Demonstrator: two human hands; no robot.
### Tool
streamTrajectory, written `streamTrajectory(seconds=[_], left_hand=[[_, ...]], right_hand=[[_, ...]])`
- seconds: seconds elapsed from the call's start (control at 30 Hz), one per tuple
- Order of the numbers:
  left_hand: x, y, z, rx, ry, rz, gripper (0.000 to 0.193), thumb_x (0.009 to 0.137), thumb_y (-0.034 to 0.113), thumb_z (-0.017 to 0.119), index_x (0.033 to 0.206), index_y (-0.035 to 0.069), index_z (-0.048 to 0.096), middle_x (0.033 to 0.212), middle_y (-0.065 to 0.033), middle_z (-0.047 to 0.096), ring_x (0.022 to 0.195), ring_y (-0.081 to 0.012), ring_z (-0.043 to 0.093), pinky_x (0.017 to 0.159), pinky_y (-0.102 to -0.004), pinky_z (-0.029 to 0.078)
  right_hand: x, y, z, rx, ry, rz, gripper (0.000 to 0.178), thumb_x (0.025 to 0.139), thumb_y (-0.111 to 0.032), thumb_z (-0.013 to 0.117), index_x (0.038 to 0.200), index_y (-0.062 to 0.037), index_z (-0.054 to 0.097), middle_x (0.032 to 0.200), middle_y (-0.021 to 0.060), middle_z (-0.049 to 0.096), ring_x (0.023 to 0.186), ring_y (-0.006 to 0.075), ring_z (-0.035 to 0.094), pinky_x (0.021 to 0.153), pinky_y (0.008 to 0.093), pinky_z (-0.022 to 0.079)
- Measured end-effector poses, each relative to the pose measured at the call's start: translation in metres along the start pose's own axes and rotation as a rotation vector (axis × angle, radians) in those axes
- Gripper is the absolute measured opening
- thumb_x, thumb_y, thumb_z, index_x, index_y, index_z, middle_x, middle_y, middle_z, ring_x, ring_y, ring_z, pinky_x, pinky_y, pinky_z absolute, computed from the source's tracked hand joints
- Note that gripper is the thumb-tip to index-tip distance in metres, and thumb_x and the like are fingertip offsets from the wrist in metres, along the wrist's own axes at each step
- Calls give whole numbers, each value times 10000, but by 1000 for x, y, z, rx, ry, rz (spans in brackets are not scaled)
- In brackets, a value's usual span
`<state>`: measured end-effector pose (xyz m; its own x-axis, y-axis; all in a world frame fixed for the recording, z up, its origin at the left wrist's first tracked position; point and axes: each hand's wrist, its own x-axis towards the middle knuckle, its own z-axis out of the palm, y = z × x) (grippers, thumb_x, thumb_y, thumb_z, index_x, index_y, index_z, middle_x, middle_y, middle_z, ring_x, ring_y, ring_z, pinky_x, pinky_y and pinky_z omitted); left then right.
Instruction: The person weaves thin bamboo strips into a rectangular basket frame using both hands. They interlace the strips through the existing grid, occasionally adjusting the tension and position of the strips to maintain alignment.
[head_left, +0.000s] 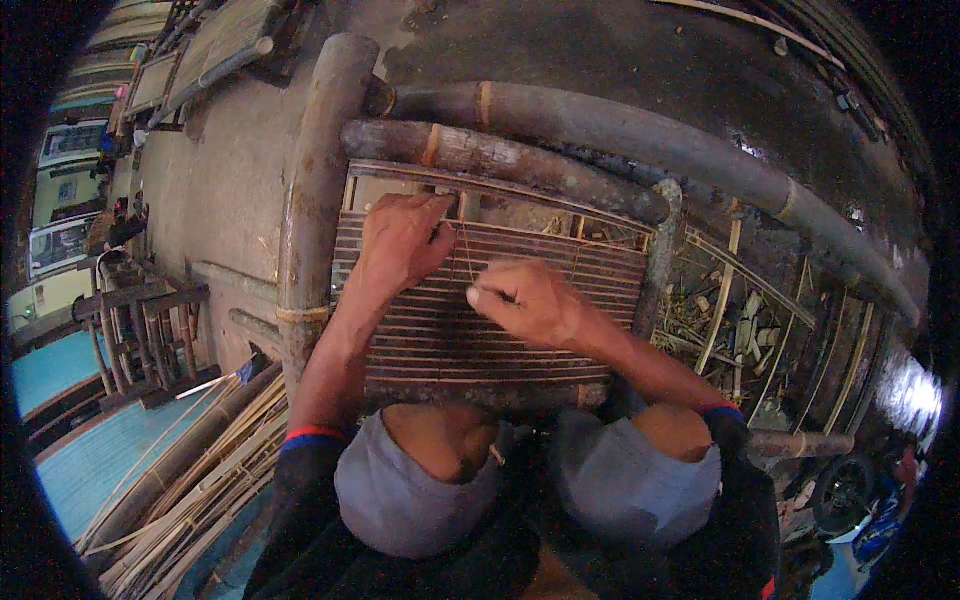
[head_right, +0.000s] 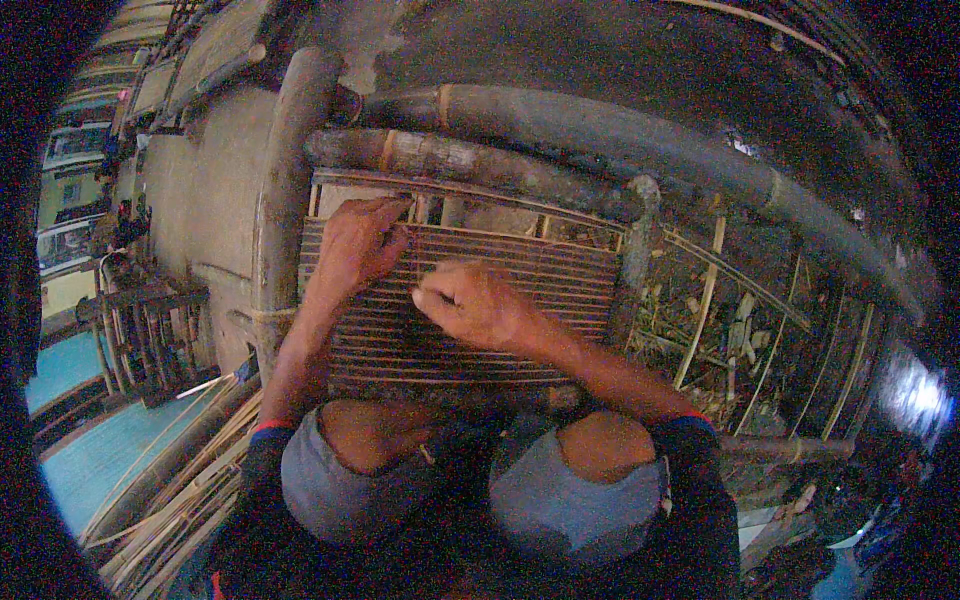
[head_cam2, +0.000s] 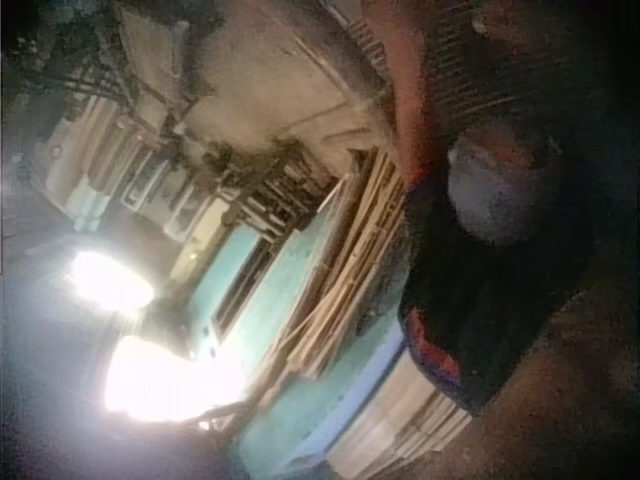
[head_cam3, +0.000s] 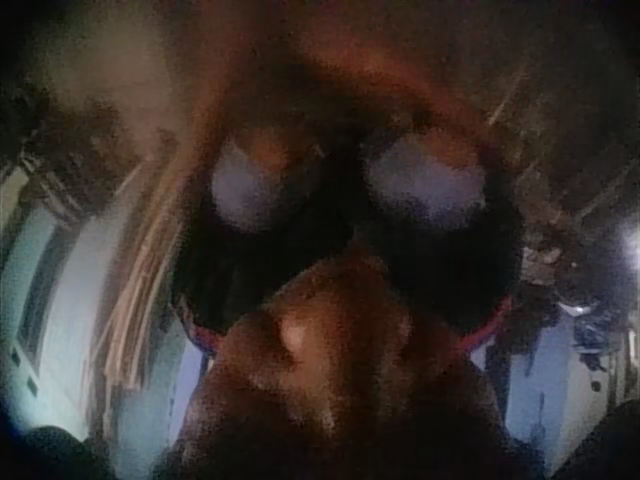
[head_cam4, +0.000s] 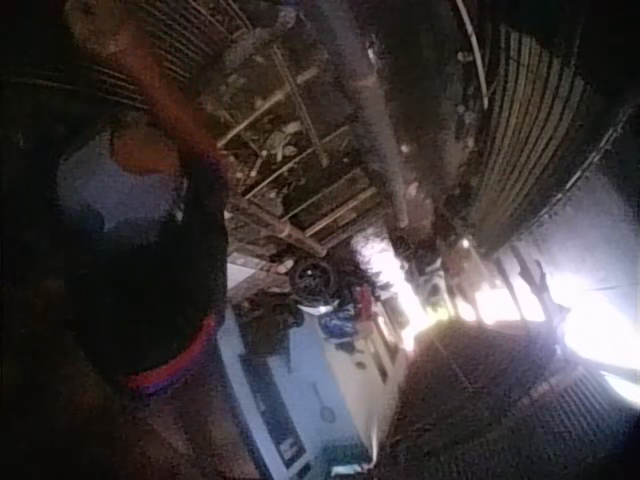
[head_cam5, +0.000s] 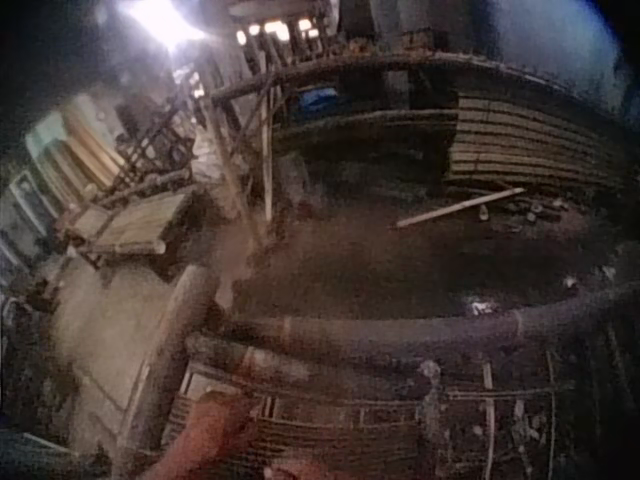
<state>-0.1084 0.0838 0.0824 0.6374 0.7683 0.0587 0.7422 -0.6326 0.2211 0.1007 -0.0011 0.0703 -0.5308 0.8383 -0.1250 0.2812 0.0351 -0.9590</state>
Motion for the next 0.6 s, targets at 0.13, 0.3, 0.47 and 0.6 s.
streamTrajectory(seconds=[0.13, 0.3, 0.47, 0.6], left_hand=[[6, -4, 5, 124, -190, -42, 168, 841, 225, 645, 903, 82, 708, 806, -166, 702, 753, -379, 680, 755, -479, 524], [12, 2, -12, 217, -415, -126, 244, 889, 303, 602, 883, 89, 720, 828, -176, 714, 790, -369, 697, 761, -494, 529], [16, -7, -5, 226, -460, -115, 294, 901, 348, 570, 867, 112, 742, 853, -181, 727, 829, -367, 718, 783, -481, 546], [21, -9, -8, 208, -547, -193, 259, 892, 322, 563, 905, 142, 748, 874, -175, 732, 845, -375, 717, 779, -505, 557]], right_hand=[[25, 21, -8, -58, 550, -393, 178, 921, -155, 626, 837, -2, 664, 984, 153, 659, 915, 301, 651, 803, 403, 510], [65, 21, -19, 532, 480, -159, 281, 1001, -183, 502, 827, -2, 628, 864, 64, 647, 801, 202, 607, 760, 348, 492], [81, 40, -4, 1142, 346, -36, 323, 1002, -210, 483, 727, -48, 536, 655, 26, 516, 578, 143, 502, 594, 295, 423], [77, 45, -1, 1075, 295, -21, 336, 991, -232, 509, 702, -60, 519, 631, 17, 490, 534, 106, 435, 521, 281, 368]])
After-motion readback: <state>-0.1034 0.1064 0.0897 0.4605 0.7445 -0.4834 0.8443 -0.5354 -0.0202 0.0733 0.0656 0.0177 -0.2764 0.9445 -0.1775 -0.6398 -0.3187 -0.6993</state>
